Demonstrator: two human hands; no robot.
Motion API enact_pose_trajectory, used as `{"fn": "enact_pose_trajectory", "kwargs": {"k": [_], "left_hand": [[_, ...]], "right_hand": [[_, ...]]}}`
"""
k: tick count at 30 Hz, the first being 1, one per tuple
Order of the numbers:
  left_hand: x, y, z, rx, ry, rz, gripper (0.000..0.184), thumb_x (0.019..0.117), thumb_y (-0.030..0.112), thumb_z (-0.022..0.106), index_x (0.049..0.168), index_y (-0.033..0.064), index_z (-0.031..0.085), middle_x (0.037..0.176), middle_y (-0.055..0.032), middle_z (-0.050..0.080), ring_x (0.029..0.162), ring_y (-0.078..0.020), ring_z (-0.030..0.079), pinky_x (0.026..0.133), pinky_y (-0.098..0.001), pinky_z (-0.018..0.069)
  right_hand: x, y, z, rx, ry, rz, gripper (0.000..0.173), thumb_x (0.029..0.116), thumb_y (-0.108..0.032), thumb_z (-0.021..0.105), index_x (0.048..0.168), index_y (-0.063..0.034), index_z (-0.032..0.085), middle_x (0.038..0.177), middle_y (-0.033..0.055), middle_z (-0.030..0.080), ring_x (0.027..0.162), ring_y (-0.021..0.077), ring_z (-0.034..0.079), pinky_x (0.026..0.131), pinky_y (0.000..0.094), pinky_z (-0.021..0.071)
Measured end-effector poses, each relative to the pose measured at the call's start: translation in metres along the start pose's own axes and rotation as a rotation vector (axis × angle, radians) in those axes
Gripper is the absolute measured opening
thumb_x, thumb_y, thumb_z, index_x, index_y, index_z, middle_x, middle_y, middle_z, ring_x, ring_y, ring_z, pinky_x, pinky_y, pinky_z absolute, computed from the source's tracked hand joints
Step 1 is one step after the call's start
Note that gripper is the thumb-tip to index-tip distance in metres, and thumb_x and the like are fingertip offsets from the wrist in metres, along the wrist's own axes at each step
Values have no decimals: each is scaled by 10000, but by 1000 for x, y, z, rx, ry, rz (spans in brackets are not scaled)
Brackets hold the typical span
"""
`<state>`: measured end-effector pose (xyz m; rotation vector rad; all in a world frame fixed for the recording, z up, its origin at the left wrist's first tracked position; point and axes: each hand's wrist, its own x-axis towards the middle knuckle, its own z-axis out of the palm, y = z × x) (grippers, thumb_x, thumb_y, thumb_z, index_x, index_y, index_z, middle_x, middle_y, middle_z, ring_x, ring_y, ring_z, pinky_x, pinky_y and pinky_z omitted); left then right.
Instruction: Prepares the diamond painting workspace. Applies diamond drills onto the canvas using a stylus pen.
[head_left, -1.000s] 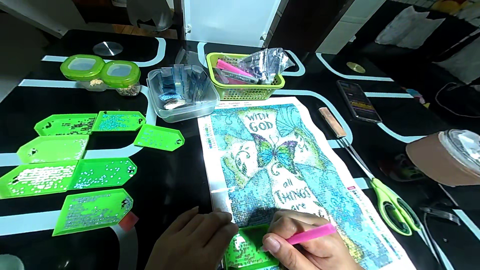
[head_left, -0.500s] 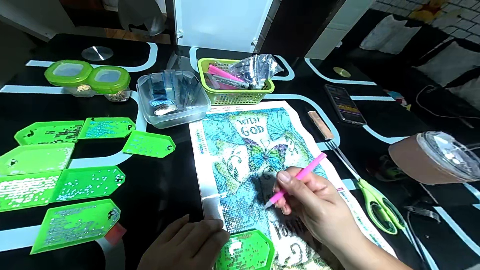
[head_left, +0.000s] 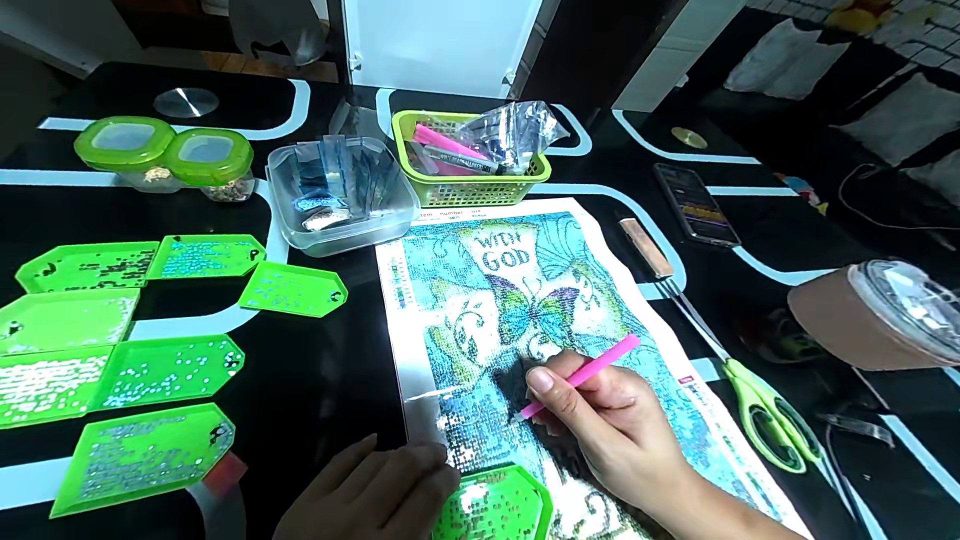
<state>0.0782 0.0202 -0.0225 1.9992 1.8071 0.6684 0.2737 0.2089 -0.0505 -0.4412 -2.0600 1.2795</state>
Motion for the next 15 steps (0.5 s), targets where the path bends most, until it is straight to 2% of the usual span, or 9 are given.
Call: {"fn": "enact_pose_trajectory", "kwargs": {"k": [6,15], "left_hand": [[0,0,0,2,0,-1,424,952,410,700,1225,86,717,1292,-114,701,1157,-268,683,1046,-473,483],[-1,0,0,-2,2,1,431,948,416,704,1219,81,719,1290,-117,702,1153,-275,687,1040,-488,491]], "right_hand": [[-1,-1,0,-113,-20,-60,263,1083,-221,546,903,-58,647,734,-23,627,664,-24,596,601,127,501],[0,-5,-1,-253,-74,-128,314,1092,-242,523,883,-36,634,736,16,620,669,-11,588,612,132,490]]}}
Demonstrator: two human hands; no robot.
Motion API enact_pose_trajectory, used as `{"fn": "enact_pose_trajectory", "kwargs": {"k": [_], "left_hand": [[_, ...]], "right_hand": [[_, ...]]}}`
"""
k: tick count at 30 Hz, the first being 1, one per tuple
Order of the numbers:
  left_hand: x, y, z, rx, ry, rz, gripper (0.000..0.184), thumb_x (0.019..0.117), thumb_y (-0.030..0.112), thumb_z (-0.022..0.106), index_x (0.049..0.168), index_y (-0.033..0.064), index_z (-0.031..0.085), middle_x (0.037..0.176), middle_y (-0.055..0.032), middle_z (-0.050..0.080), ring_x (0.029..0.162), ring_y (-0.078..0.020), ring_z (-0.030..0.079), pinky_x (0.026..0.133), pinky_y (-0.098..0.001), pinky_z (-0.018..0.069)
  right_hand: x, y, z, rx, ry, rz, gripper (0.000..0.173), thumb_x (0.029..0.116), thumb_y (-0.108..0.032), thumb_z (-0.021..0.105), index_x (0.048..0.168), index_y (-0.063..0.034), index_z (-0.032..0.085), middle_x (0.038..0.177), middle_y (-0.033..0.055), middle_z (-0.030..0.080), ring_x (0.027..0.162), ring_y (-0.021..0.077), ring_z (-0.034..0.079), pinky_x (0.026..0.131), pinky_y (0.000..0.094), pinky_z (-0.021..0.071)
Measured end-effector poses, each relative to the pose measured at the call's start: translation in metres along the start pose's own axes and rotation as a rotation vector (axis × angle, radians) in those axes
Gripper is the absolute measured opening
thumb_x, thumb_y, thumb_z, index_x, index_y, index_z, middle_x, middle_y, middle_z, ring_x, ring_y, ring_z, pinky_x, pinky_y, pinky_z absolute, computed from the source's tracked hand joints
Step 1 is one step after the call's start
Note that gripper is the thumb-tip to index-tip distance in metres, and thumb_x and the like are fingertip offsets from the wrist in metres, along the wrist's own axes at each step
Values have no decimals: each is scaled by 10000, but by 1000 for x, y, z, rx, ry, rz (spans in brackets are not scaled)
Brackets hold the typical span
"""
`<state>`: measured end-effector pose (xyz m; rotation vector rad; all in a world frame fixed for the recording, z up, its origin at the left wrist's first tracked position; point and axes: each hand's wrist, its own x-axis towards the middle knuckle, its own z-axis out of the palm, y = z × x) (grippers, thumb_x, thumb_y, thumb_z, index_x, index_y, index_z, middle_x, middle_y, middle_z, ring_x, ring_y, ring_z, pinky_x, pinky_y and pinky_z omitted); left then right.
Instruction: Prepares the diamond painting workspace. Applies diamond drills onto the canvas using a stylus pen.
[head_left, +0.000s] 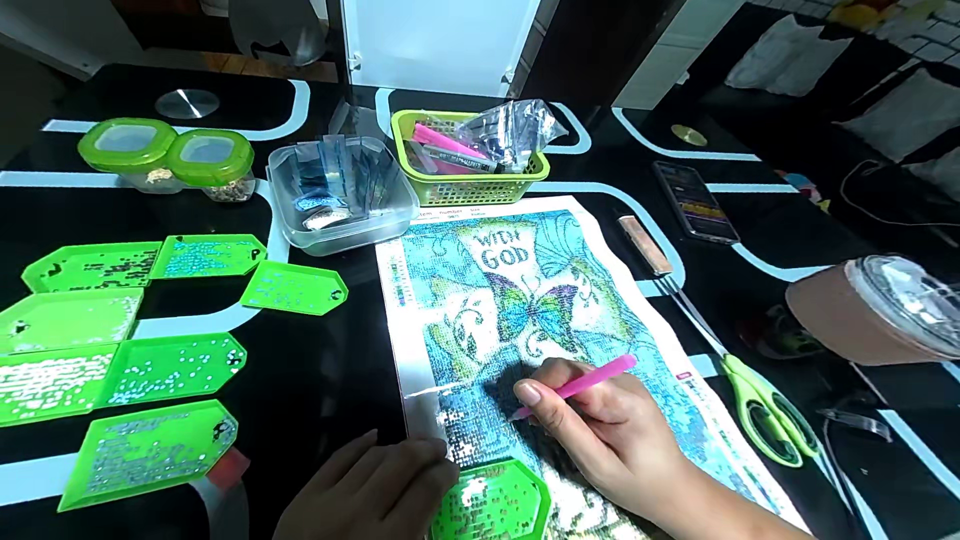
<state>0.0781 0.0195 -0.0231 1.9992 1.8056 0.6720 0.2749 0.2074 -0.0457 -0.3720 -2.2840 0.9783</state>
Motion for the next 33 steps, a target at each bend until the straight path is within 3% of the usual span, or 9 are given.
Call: {"fn": "enact_pose_trajectory", "kwargs": {"k": [6,8,14,33], "left_hand": [[-1,0,1,16,22,6,424,946,415,704,1216,89,722,1283,-103,708,1142,-266,691,1034,-476,495],[-1,-1,2,20,28,8,425,946,419,704,1218,93,723,1290,-98,706,1136,-262,691,1030,-469,496],[-1,0,4,27,52,10,417,930,416,722,1198,96,731,1274,-95,714,1136,-260,695,1026,-456,504],[-1,-1,7,55,75,18,385,915,406,729,1168,115,732,1264,-73,718,1138,-239,693,1014,-436,510]], "right_hand": [[3,-12,-11,58,-56,128,287,1077,-273,558,926,-85,713,760,-46,677,683,-20,632,617,146,536],[0,-17,-9,142,-16,112,281,1083,-251,546,939,-71,708,791,-26,691,715,5,654,643,170,561],[-10,-23,13,242,-63,-8,275,1091,-217,526,938,-13,629,742,47,629,662,7,601,603,143,499],[-9,-24,22,209,-141,-88,259,1074,-186,556,901,-7,626,742,70,609,655,38,572,612,148,474]]}}
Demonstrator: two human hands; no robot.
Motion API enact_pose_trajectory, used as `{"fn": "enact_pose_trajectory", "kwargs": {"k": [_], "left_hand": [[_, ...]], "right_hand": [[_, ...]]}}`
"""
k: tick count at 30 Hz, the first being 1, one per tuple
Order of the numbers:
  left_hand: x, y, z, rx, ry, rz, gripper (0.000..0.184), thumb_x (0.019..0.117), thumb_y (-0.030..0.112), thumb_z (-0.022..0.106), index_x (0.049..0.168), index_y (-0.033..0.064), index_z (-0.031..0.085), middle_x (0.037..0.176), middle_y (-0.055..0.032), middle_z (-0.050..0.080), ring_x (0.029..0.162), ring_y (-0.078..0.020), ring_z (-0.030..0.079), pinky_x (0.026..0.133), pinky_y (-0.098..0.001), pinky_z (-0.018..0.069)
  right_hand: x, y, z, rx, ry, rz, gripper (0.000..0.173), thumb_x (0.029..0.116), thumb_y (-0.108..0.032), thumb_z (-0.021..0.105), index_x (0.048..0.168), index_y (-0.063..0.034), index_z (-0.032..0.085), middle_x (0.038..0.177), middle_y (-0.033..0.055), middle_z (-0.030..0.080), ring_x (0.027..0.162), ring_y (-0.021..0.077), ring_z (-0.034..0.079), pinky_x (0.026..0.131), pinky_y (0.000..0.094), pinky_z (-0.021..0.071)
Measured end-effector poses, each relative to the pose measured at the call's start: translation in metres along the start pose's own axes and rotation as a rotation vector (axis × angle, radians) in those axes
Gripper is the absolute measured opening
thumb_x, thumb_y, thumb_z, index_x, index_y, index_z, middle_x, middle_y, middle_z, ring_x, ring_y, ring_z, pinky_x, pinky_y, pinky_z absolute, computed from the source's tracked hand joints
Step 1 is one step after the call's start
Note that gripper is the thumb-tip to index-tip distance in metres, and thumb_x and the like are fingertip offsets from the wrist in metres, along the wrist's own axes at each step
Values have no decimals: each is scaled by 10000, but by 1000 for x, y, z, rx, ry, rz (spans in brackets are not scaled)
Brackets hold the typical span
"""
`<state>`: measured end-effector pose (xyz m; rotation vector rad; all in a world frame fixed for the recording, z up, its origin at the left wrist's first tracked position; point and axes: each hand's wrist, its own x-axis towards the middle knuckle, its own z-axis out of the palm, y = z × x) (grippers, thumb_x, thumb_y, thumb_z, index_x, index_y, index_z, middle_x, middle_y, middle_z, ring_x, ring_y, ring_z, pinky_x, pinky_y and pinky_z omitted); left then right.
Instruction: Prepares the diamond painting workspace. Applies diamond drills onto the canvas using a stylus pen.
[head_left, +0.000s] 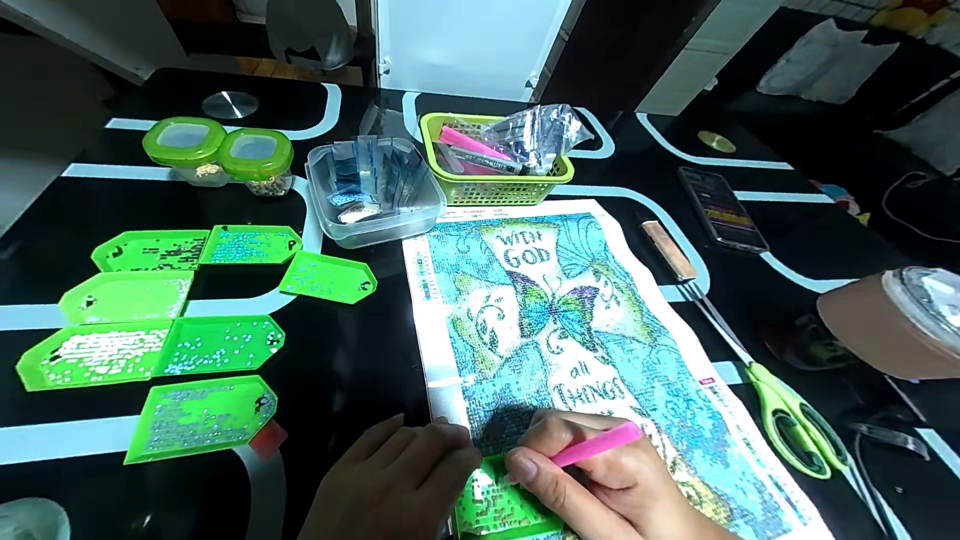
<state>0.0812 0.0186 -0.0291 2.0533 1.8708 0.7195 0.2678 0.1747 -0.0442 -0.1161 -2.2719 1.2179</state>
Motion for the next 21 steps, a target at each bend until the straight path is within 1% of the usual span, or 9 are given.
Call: {"fn": "enact_pose_trajectory", "kwargs": {"k": [3,5,7,9,10,12,14,18,21], "left_hand": [[1,0,0,-1,0,4,393,916,412,728,1172,114,732,1265,-74,717,1134,-239,692,1014,-434,508],[1,0,0,-5,-3,2,401,920,416,724,1179,111,734,1267,-77,719,1139,-244,693,1013,-440,509],[1,0,0,-7,-11,-2,405,927,416,715,1185,104,733,1270,-79,718,1145,-248,692,1010,-446,511],[2,0,-1,-19,-33,-3,416,936,416,706,1200,95,731,1282,-85,713,1144,-255,691,1012,-457,508],[3,0,-2,-28,-44,-1,421,939,413,706,1206,89,728,1287,-92,708,1145,-261,690,1015,-464,505],[3,0,-3,-44,-55,0,425,938,407,711,1212,82,724,1291,-102,704,1149,-268,687,1024,-471,498],[3,0,-4,-45,-63,-2,427,940,408,710,1214,81,723,1290,-106,705,1141,-271,690,1024,-474,498],[3,1,-5,-53,-69,-19,431,941,407,711,1220,79,721,1287,-112,705,1143,-276,690,1033,-475,492],[2,0,-5,-52,-73,-17,432,942,411,709,1221,82,721,1288,-114,705,1152,-274,687,1035,-476,492]], "right_hand": [[-1,1,-1,38,26,14,250,1077,-188,552,925,-5,627,737,63,611,652,28,576,605,147,476],[0,1,-5,140,78,77,242,1084,-204,546,958,-20,639,759,31,646,682,-1,621,619,141,519],[1,0,-13,245,163,187,240,1086,-227,542,963,-76,682,789,-29,686,704,-19,651,627,145,553],[4,0,-25,277,256,307,257,1078,-256,550,926,-134,717,790,-61,711,691,-10,669,617,153,564],[4,2,-31,260,291,351,257,1073,-271,552,914,-159,720,782,-66,711,680,-8,668,615,153,564],[3,8,-37,215,337,396,257,1069,-271,554,899,-173,719,764,-55,707,656,4,662,602,155,560],[1,15,-36,181,343,387,246,1066,-259,562,894,-168,711,757,-56,699,655,4,659,602,154,559],[-2,21,-28,131,290,265,249,1073,-233,559,897,-116,690,760,-60,677,676,-13,642,613,147,544],[-3,21,-27,92,264,227,254,1074,-217,560,891,-92,683,760,-49,669,681,-13,635,611,140,533]]}}
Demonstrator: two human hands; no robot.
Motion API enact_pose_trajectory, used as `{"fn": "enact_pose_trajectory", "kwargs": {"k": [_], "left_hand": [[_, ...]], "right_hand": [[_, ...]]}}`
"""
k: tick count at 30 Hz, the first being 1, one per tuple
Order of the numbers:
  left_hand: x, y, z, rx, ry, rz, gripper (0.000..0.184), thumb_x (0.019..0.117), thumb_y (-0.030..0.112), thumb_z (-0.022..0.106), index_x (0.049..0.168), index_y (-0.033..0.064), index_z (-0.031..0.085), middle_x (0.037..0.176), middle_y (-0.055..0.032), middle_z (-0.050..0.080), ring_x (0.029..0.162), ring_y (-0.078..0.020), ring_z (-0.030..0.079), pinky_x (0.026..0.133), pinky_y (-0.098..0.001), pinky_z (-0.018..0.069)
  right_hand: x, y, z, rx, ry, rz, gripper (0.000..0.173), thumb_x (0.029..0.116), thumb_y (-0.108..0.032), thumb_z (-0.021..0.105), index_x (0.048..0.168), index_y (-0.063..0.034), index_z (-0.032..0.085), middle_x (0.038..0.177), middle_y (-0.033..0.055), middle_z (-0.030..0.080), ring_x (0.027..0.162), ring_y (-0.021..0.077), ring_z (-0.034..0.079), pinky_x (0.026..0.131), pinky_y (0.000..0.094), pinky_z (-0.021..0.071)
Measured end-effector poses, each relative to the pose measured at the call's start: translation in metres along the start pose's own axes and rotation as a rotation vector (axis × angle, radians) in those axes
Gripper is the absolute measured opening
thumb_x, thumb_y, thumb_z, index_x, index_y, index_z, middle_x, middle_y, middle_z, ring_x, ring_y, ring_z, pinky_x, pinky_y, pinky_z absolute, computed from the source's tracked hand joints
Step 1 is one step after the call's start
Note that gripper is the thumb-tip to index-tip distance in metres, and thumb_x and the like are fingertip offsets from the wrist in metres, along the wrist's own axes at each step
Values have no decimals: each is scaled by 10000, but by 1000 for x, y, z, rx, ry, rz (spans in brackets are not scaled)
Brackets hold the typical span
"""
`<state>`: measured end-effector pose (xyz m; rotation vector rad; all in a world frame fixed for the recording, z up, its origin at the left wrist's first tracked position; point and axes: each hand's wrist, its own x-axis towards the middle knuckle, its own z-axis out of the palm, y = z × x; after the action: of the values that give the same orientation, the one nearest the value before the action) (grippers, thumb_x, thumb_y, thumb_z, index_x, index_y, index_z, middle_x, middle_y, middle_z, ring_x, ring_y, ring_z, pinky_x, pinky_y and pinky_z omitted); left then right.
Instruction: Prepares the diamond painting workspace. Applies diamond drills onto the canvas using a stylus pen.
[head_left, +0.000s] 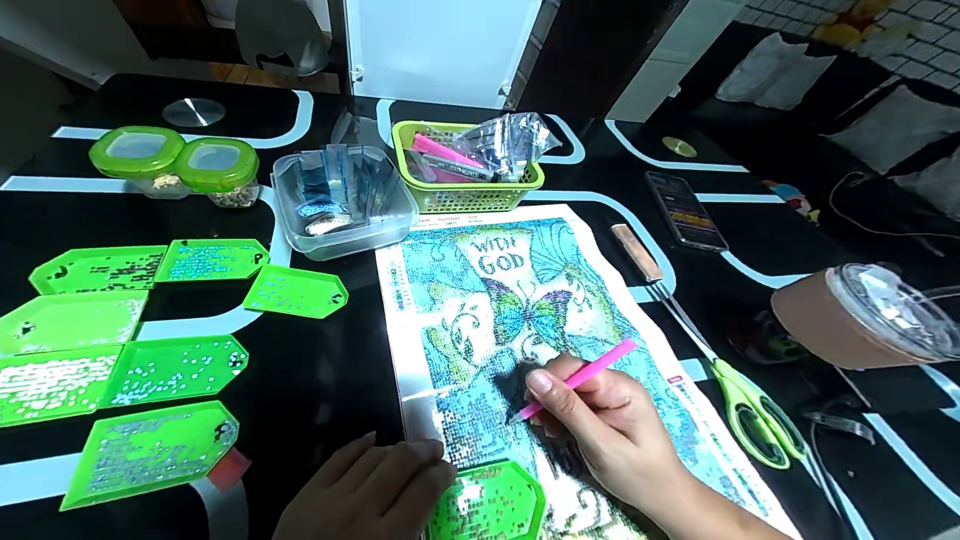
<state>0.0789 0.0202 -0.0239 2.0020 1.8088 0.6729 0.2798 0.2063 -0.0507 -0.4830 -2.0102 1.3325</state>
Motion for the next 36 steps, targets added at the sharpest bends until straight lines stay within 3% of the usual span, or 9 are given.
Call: {"fn": "enact_pose_trajectory", "kwargs": {"k": [16,36], "left_hand": [[-1,0,0,4,16,8,427,945,413,706,1213,81,723,1286,-109,707,1155,-270,687,1028,-475,500],[-1,-1,1,15,17,12,433,941,420,708,1216,87,721,1284,-108,708,1144,-275,692,1018,-474,508]], "right_hand": [[1,-1,1,-180,-43,-88,290,1086,-224,534,868,-63,639,708,-31,610,648,-29,585,590,125,489],[-1,0,2,-207,-37,-128,304,1090,-227,523,868,-51,631,695,-17,594,638,-24,571,585,131,481]]}}
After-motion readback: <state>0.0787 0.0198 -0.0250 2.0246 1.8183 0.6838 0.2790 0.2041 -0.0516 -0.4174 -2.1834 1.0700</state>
